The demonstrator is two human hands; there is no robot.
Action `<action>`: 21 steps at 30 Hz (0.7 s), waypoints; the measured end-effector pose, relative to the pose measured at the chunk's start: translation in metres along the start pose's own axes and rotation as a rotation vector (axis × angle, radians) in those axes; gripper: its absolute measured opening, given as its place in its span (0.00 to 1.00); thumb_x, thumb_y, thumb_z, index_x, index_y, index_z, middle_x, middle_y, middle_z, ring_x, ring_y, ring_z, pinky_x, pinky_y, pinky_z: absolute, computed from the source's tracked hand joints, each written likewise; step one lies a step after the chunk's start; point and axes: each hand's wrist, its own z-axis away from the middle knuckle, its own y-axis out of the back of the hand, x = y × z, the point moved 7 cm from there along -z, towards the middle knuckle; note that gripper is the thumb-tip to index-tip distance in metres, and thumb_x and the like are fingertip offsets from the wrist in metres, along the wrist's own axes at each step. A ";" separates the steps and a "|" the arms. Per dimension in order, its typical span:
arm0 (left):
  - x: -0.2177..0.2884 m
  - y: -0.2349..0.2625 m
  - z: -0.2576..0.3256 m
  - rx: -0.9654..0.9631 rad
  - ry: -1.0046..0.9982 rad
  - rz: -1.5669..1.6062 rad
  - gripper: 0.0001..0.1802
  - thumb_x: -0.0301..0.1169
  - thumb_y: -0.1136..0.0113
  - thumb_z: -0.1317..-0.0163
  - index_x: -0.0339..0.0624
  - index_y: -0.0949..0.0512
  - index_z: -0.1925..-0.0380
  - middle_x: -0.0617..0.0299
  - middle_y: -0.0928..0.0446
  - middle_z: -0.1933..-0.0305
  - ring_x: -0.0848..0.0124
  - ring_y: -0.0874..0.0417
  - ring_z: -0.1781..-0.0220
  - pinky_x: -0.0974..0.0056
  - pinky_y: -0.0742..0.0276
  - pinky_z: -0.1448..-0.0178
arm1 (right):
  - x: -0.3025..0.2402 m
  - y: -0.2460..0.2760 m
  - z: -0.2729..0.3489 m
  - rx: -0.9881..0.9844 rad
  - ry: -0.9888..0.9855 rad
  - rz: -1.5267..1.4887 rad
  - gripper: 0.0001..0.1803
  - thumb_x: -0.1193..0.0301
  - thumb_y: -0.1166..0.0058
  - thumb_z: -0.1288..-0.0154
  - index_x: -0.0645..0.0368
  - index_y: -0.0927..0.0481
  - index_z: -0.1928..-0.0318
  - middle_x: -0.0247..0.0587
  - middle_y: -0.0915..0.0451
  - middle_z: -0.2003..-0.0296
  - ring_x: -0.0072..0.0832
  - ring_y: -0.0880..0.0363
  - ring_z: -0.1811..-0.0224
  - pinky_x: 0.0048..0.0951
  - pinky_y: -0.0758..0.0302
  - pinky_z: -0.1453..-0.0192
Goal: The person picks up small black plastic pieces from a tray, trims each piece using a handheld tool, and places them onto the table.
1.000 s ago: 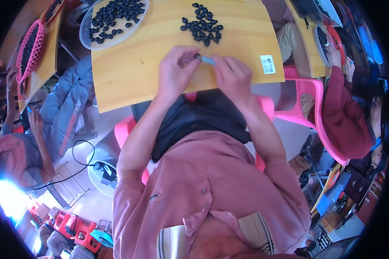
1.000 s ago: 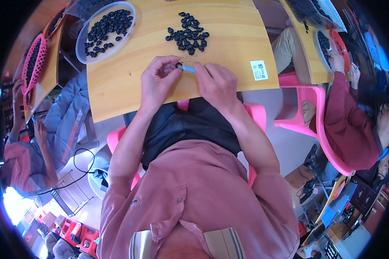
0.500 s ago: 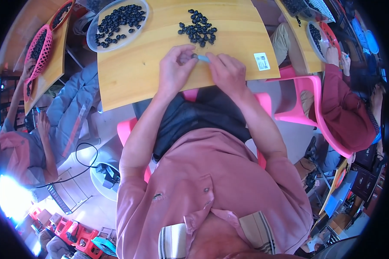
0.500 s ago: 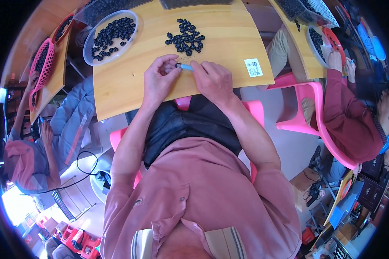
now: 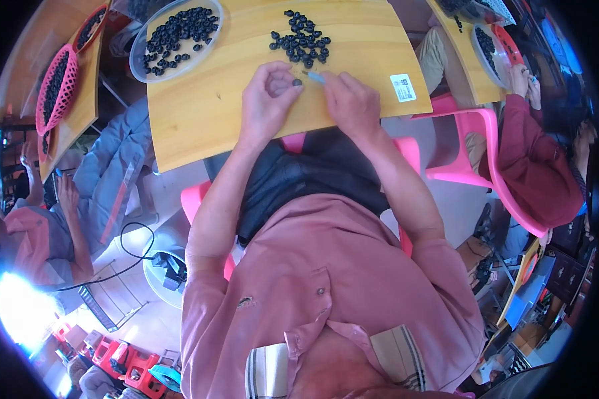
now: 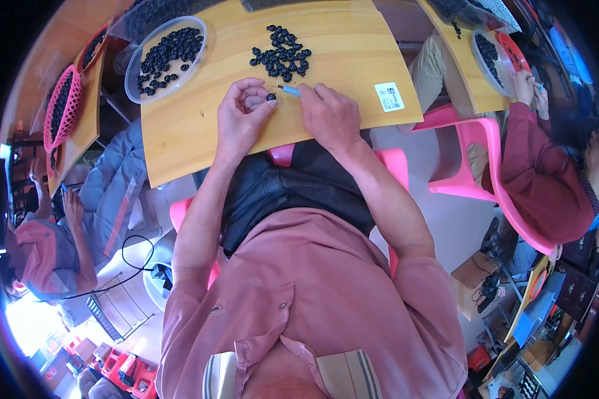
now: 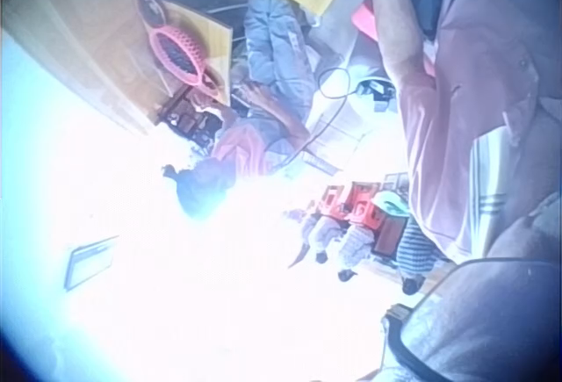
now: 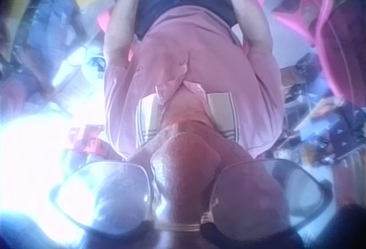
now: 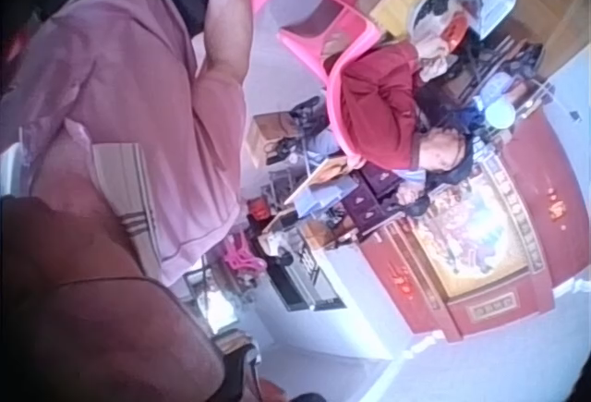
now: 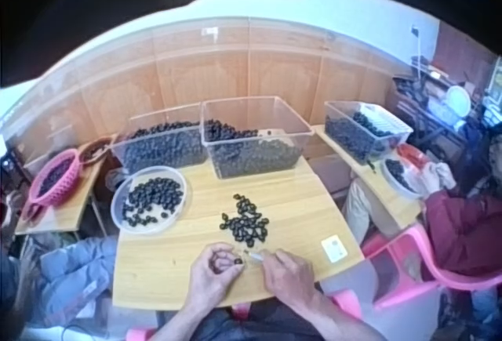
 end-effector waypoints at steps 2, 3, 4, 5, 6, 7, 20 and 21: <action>-0.001 0.000 0.000 0.000 0.003 0.007 0.26 0.14 0.29 0.36 0.34 0.24 0.39 0.62 0.20 0.53 0.80 0.17 0.58 0.74 0.17 0.50 | -0.001 0.000 0.000 -0.014 0.002 -0.008 0.11 0.74 0.34 0.36 0.54 0.13 0.53 0.40 0.20 0.71 0.44 0.16 0.70 0.43 0.21 0.69; -0.002 0.001 0.000 0.008 0.003 0.017 0.25 0.14 0.29 0.36 0.34 0.23 0.40 0.63 0.19 0.53 0.80 0.17 0.57 0.74 0.17 0.49 | -0.002 0.001 0.000 -0.013 0.003 -0.009 0.11 0.74 0.34 0.36 0.54 0.13 0.53 0.40 0.20 0.71 0.44 0.16 0.70 0.43 0.21 0.69; -0.003 0.001 0.000 0.016 0.004 0.028 0.25 0.14 0.29 0.36 0.34 0.22 0.40 0.63 0.19 0.53 0.80 0.17 0.57 0.74 0.17 0.49 | -0.003 0.002 -0.001 -0.012 0.015 0.013 0.09 0.73 0.36 0.34 0.55 0.13 0.54 0.39 0.20 0.72 0.41 0.15 0.70 0.42 0.20 0.69; -0.003 0.001 0.000 0.017 0.003 0.027 0.25 0.14 0.29 0.36 0.34 0.22 0.40 0.63 0.19 0.53 0.80 0.17 0.57 0.74 0.17 0.49 | -0.004 0.002 -0.001 -0.010 0.026 0.034 0.07 0.72 0.37 0.33 0.55 0.13 0.55 0.37 0.20 0.72 0.38 0.14 0.70 0.41 0.19 0.70; -0.005 0.002 -0.001 0.015 0.018 0.015 0.24 0.14 0.28 0.36 0.34 0.21 0.40 0.63 0.19 0.52 0.80 0.17 0.57 0.74 0.17 0.49 | -0.004 0.002 -0.001 -0.010 0.026 0.033 0.07 0.72 0.37 0.33 0.55 0.13 0.55 0.37 0.20 0.72 0.38 0.14 0.70 0.41 0.19 0.70; -0.007 0.002 -0.001 0.012 0.032 0.004 0.23 0.15 0.28 0.36 0.34 0.20 0.41 0.64 0.19 0.52 0.81 0.17 0.57 0.74 0.17 0.48 | -0.004 0.002 -0.001 -0.010 0.023 0.025 0.07 0.72 0.37 0.33 0.55 0.13 0.55 0.38 0.21 0.72 0.38 0.14 0.69 0.41 0.19 0.69; -0.004 0.006 0.001 0.019 -0.065 -0.072 0.09 0.22 0.28 0.34 0.35 0.12 0.55 0.60 0.18 0.55 0.73 0.14 0.54 0.68 0.18 0.47 | -0.001 0.001 0.000 0.004 0.019 -0.019 0.08 0.73 0.36 0.35 0.54 0.14 0.55 0.38 0.20 0.71 0.38 0.14 0.67 0.41 0.18 0.67; -0.003 0.005 0.001 0.001 -0.082 -0.093 0.10 0.19 0.28 0.34 0.34 0.12 0.53 0.62 0.19 0.52 0.76 0.15 0.55 0.71 0.19 0.48 | -0.001 0.002 0.001 0.007 0.022 -0.022 0.08 0.73 0.36 0.35 0.54 0.14 0.55 0.38 0.20 0.71 0.38 0.14 0.67 0.41 0.18 0.67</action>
